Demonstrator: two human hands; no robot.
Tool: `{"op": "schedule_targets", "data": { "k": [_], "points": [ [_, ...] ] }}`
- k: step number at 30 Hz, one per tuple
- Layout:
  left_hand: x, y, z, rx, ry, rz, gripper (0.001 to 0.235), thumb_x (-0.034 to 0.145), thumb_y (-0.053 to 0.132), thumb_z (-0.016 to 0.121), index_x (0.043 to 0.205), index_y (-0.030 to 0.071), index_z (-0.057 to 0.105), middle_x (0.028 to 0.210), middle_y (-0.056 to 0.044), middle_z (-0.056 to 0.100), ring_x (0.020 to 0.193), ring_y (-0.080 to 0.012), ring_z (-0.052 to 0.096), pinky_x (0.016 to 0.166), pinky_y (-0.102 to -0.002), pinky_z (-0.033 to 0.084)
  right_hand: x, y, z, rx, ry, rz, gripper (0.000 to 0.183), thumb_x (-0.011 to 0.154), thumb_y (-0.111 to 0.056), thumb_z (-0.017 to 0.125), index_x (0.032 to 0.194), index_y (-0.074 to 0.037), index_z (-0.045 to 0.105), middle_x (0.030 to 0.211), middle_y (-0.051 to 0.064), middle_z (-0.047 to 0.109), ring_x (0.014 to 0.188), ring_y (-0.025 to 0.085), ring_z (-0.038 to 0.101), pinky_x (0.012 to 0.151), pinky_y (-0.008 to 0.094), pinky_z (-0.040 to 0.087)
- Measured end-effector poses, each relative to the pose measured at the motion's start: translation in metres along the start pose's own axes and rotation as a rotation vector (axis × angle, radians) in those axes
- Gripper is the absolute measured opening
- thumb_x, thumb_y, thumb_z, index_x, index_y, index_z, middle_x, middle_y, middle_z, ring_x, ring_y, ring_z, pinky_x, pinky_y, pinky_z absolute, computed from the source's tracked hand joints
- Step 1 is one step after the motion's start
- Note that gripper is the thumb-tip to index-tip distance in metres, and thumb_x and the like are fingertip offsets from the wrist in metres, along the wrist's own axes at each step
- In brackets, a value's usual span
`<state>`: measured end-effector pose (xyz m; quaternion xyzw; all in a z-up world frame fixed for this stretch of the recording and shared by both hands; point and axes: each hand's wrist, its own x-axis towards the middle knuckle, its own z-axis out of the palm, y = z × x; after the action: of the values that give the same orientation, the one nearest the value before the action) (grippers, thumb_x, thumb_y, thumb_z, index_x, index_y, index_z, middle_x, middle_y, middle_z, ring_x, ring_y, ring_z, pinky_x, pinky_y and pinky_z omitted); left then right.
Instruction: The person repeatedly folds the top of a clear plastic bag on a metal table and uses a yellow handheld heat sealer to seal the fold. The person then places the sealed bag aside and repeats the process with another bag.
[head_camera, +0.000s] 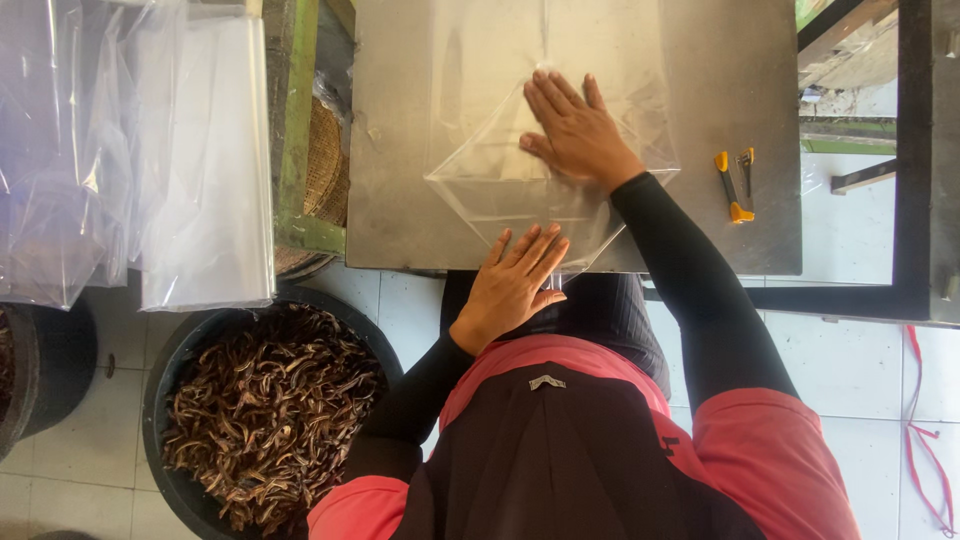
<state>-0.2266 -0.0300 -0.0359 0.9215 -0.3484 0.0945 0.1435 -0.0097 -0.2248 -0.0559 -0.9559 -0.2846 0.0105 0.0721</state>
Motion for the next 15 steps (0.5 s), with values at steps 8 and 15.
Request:
{"op": "schedule_targets", "data": {
  "k": [8,15],
  "points": [
    [0.002,0.001,-0.01,-0.132,0.027,-0.02,0.082,0.09,0.059,0.066,0.155,0.014,0.044,0.162,-0.01,0.04,0.149,-0.0289,0.038,0.123,-0.053,0.025,0.038,0.005,-0.021,0.077,-0.033,0.192,0.077,0.103,-0.063,0.022,0.164,-0.016,0.018,0.172,0.005,0.017,0.158,0.025,0.007,0.121,0.063,-0.009],
    [0.043,-0.022,-0.019,-0.22,0.212,-0.188,0.045,0.106,0.04,0.063,0.145,0.018,0.056,0.155,-0.009,0.054,0.149,-0.0308,0.048,0.125,-0.05,0.033,0.002,-0.011,-0.053,0.148,0.277,0.192,0.067,0.114,-0.044,0.036,0.168,-0.008,0.02,0.175,0.013,0.021,0.161,0.034,0.007,0.122,0.067,-0.006]
  ]
}}
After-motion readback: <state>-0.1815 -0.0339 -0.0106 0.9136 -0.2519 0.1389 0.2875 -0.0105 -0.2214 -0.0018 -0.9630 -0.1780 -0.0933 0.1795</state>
